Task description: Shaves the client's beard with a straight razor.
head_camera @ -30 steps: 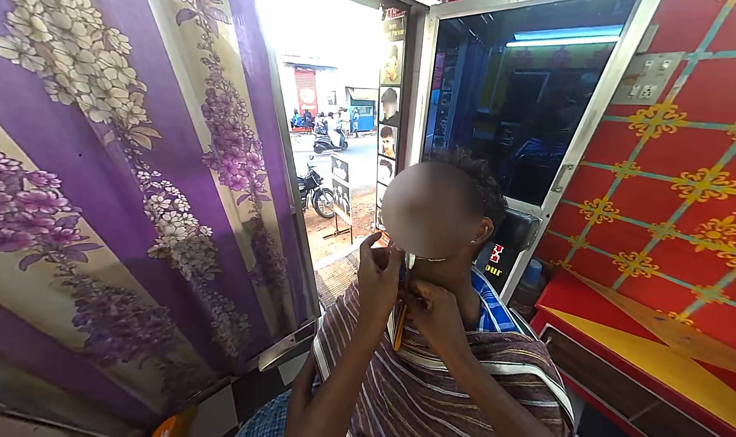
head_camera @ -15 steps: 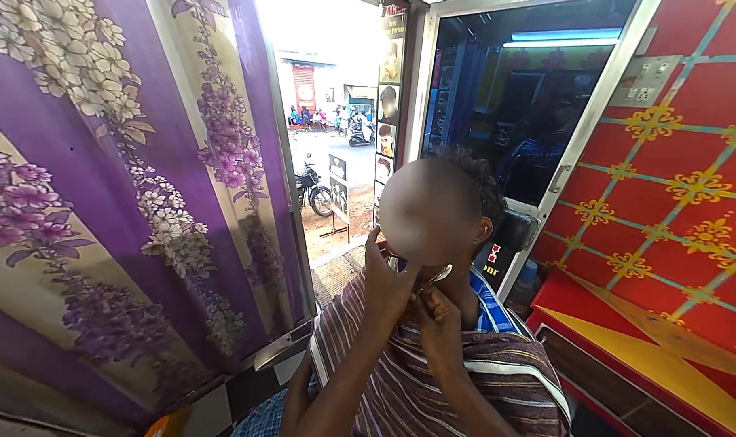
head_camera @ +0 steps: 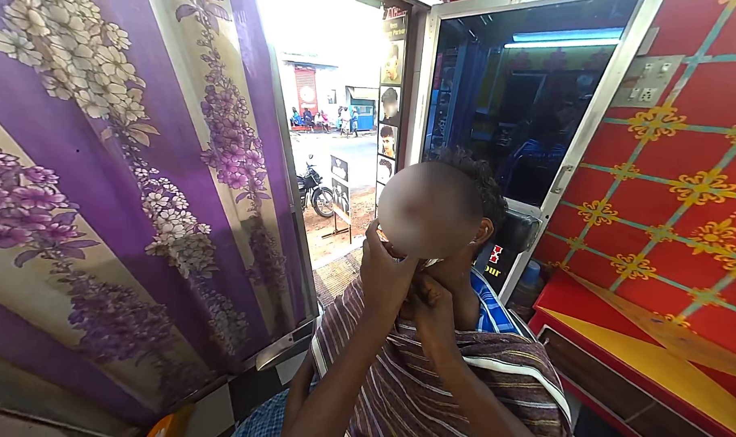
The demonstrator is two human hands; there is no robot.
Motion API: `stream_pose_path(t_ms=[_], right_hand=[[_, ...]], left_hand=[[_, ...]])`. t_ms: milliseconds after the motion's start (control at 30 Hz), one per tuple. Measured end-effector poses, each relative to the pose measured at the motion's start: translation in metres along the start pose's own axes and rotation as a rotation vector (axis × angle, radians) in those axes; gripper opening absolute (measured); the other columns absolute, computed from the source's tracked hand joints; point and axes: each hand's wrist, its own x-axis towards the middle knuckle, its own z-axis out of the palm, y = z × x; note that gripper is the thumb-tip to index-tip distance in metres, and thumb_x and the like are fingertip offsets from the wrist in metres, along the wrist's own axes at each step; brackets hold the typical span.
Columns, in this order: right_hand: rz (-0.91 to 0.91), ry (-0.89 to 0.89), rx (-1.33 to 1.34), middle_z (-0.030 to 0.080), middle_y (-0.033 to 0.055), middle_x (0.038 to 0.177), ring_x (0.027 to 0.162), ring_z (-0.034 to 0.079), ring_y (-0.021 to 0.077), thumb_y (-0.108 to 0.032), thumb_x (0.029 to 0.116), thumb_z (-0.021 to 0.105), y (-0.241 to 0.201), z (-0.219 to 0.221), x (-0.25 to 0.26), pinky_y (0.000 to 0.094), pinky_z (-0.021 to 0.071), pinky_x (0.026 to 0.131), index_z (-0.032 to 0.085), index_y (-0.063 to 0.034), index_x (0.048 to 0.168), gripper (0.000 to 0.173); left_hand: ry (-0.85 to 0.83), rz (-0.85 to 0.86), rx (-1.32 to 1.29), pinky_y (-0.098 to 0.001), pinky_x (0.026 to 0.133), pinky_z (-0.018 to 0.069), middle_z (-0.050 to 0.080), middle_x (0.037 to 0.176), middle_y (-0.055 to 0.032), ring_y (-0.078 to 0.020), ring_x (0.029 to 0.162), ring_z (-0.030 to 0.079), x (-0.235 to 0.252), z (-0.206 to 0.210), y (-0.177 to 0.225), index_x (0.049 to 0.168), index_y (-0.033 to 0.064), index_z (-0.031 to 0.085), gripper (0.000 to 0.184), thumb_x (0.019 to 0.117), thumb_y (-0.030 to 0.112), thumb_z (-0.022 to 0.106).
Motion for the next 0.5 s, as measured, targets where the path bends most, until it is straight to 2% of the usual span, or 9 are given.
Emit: stream_pose_path(t_ms=[267,333,400,433,500], right_hand=[[0.071,0.09,0.153,0.074,0.0158,0.088,0.08,0.074,0.02,0.002,0.0983,0.063,-0.009,-0.002,-0.007,0.0334,0.0653,0.074,0.069,0.0078,0.102,0.008],[-0.072,0.069,0.126,0.073,0.014,0.088,0.081,0.073,0.0195,0.002,0.0981,0.062,-0.01,-0.01,-0.014,0.0336,0.0634,0.077,0.07,0.0062,0.102,0.01],[-0.258,0.026,0.066,0.074,0.0146,0.096,0.089,0.073,0.0234,0.0,0.0984,0.059,-0.023,-0.03,-0.022,0.0377,0.0636,0.082,0.07,0.0052,0.109,0.016],[-0.327,0.012,0.026,0.074,0.0141,0.1,0.092,0.073,0.0236,-0.002,0.0994,0.058,-0.035,-0.044,-0.024,0.0371,0.0632,0.083,0.069,0.0042,0.112,0.018],[-0.447,0.007,-0.138,0.076,0.0082,0.102,0.092,0.073,0.0185,-0.007,0.1002,0.058,-0.071,-0.075,-0.022,0.0314,0.0623,0.08,0.071,-0.0022,0.111,0.018]], left_hand=[[0.005,0.03,0.021,-0.0545,0.074,0.0553,0.065,0.113,-0.0164,-0.0313,0.084,0.065,0.001,0.003,-0.002,0.156,0.0197,0.034,0.101,0.0777,0.065,0.08],[-0.068,-0.011,-0.046,-0.0566,0.079,0.0555,0.065,0.12,-0.0167,-0.0326,0.094,0.067,0.001,-0.002,-0.005,0.157,0.0197,0.032,0.099,0.0813,0.064,0.077],[-0.087,-0.062,-0.227,-0.0565,0.087,0.0551,0.063,0.129,-0.0167,-0.0326,0.107,0.066,-0.001,-0.014,-0.014,0.156,0.0162,0.036,0.087,0.0897,0.06,0.07],[-0.034,-0.051,-0.308,-0.055,0.09,0.0544,0.063,0.13,-0.0159,-0.0314,0.111,0.064,-0.005,-0.021,-0.021,0.153,0.0127,0.04,0.079,0.0933,0.057,0.067],[0.107,0.0,-0.397,-0.0474,0.089,0.0561,0.064,0.125,-0.0118,-0.0251,0.109,0.065,-0.02,-0.03,-0.037,0.143,0.008,0.051,0.059,0.0994,0.045,0.062]])
